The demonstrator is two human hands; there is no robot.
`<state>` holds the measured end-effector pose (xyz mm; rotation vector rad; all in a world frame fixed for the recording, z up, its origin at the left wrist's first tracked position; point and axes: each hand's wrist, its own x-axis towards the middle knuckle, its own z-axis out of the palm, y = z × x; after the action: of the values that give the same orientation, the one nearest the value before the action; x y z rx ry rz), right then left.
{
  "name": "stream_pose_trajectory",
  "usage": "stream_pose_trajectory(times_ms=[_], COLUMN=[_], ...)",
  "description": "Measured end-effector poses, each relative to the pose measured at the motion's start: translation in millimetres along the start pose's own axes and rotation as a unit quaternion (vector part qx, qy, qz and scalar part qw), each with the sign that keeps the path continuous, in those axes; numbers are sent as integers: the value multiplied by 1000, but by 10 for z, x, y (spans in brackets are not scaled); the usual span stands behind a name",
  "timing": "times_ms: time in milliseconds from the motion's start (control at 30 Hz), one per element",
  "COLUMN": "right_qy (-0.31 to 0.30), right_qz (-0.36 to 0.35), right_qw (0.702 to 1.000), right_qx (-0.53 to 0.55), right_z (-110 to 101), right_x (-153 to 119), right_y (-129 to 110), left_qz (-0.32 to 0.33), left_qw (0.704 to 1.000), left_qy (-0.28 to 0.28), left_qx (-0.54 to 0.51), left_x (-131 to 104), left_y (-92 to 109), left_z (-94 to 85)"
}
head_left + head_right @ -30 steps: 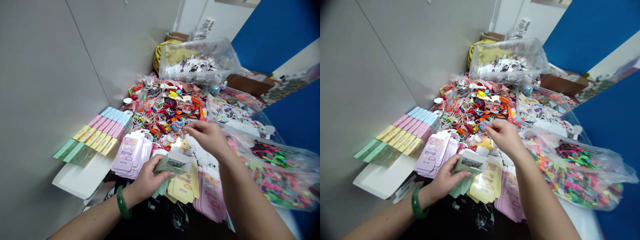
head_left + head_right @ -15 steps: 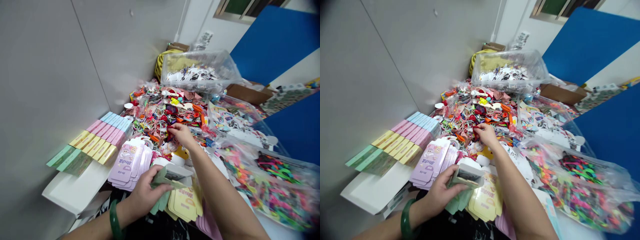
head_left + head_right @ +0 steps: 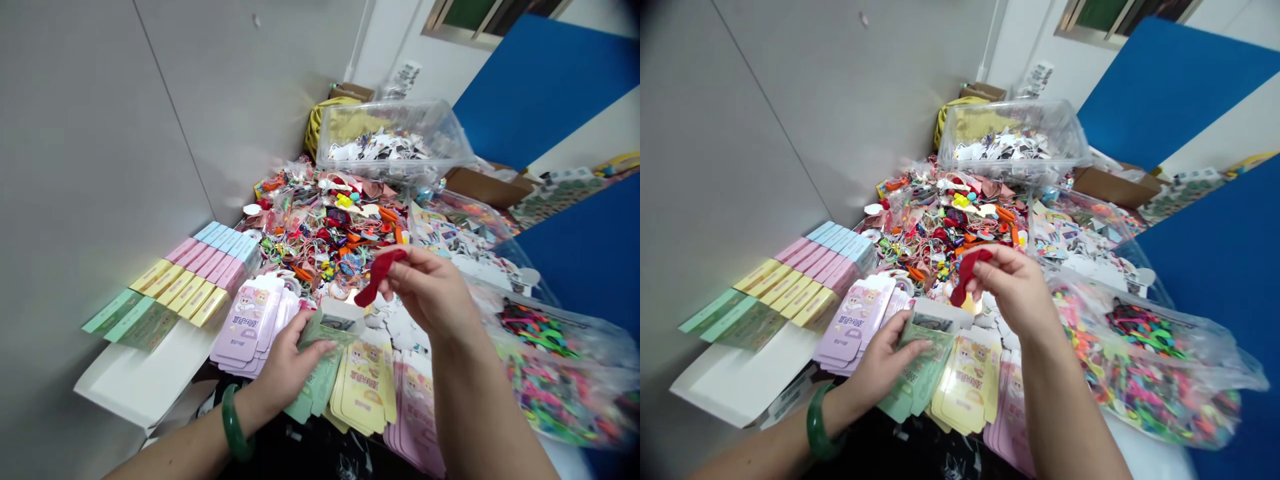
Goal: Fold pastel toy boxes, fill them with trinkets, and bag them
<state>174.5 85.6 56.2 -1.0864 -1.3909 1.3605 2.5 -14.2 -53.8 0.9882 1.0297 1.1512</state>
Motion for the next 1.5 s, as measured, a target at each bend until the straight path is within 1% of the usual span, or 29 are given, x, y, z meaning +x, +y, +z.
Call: stream_pose_trajectory(times_ms=[67,167,233,300,367,467,533,567,633,700,733,767,800,867,900,933,967,1033,1067,1133,1167,1233,1300,1400,1500], right_qy=[-39,-83,-79,-59,-41,-40,-48,-45,-8,74,115,146,159,144,134,132,138,134,112,39,-2,-66,-102,-107,-116], right_qz=[-12,-10,-8,-10,-14,-34,-73,-103,-177,-233,-241,-233,-212,-153,-138,-143,-168,-247,-281,-307,-304,-280,-256,-226,-159], right_qw=[999,996,997,998,999,991,976,965,937,900,886,880,887,917,925,925,915,879,861,838,834,835,842,850,853], right_qx=[-21,-33,-19,-10,-33,-125,-201,-235,-301,-361,-380,-386,-378,-340,-328,-327,-340,-385,-409,-449,-462,-470,-463,-463,-484], right_z=[65,158,206,234,247,256,265,270,274,264,252,237,221,194,188,189,195,225,244,281,296,314,323,357,430], right_x=[-195,-394,-467,-512,-550,-617,-663,-680,-695,-684,-673,-663,-657,-663,-677,-696,-719,-765,-783,-807,-816,-835,-864,-925,-969], right_y=[-40,-10,25,47,51,42,49,60,103,163,195,227,255,297,309,314,314,294,277,229,200,137,79,36,52], left_qz=[9,27,35,34,31,37,46,50,53,53,52,49,46,40,36,33,33,43,53,74,81,87,85,80,84], left_qw=[1000,999,999,999,999,998,997,997,997,998,998,999,999,999,999,999,999,999,998,997,996,995,995,995,994], left_qy=[-5,-11,-12,-17,-15,3,16,21,27,26,23,19,17,18,20,20,20,18,16,16,16,16,12,8,-19], left_qx=[-2,17,32,36,41,56,60,59,51,30,16,4,-5,-13,-13,-10,-8,3,12,35,45,56,55,57,66], left_x=[9,-2,-19,-36,-50,-59,-57,-54,-49,-48,-50,-51,-53,-54,-53,-52,-52,-53,-55,-62,-66,-72,-77,-87,-100], left_y=[22,59,74,82,93,122,144,151,154,140,129,116,104,83,77,74,73,77,81,86,88,89,89,87,65], left_z=[7,29,47,64,79,105,125,136,156,172,178,181,184,184,183,181,180,178,177,175,172,165,154,146,152])
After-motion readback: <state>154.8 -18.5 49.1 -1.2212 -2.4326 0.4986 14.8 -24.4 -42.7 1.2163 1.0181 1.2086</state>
